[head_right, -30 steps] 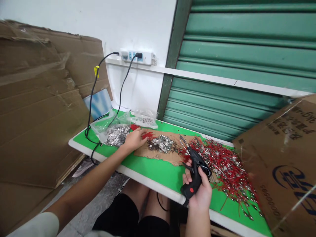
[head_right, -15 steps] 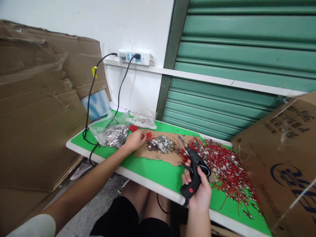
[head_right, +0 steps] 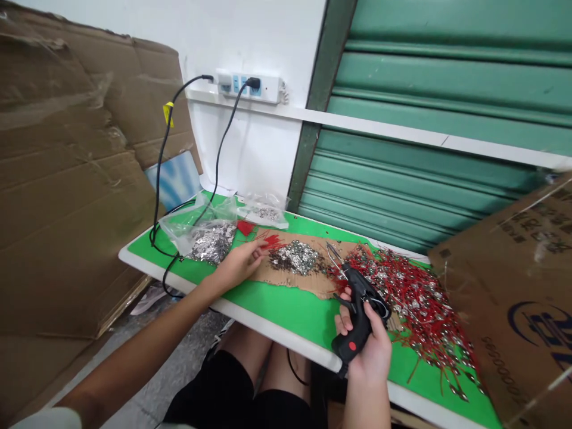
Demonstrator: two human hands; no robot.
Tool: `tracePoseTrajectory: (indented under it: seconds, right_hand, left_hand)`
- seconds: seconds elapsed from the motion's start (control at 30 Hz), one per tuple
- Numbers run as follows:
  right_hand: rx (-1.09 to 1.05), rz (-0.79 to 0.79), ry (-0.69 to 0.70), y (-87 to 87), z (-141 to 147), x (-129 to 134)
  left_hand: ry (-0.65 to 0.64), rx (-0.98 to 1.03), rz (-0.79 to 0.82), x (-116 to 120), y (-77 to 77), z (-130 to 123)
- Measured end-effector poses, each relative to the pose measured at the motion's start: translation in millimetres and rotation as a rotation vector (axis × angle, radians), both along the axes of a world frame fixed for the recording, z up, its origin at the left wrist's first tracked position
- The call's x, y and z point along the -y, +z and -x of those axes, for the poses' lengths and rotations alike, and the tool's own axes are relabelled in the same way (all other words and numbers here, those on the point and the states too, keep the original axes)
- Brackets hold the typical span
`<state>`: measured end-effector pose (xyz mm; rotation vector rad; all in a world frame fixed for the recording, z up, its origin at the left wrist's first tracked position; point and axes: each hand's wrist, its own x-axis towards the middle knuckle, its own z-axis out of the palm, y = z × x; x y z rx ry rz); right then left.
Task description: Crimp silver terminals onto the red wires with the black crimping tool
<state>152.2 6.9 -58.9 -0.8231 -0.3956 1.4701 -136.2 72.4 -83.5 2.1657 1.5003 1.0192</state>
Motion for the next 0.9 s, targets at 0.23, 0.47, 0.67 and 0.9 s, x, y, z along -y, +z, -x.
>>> tracePoseTrajectory:
  seconds: [0.23,0.47,0.67,0.9]
  right_hand:
    - [0.03,0.024,0.0,2.8,3,1]
    - [0.087,-0.002,0.026,3.2,6,1]
    - [0.16,0.035,0.013,4.5,8,1]
    - [0.368,0.068,0.136,7.1,24,-4]
  left_hand:
    - [0.049,-0.141,-0.048,8,-1.0,-1]
    - [0.105,-0.156,-0.022,10,0.9,0]
    - [0.108,-0.159,0.012,11,2.2,1]
    - [0.101,-0.179,0.008,12,1.8,2]
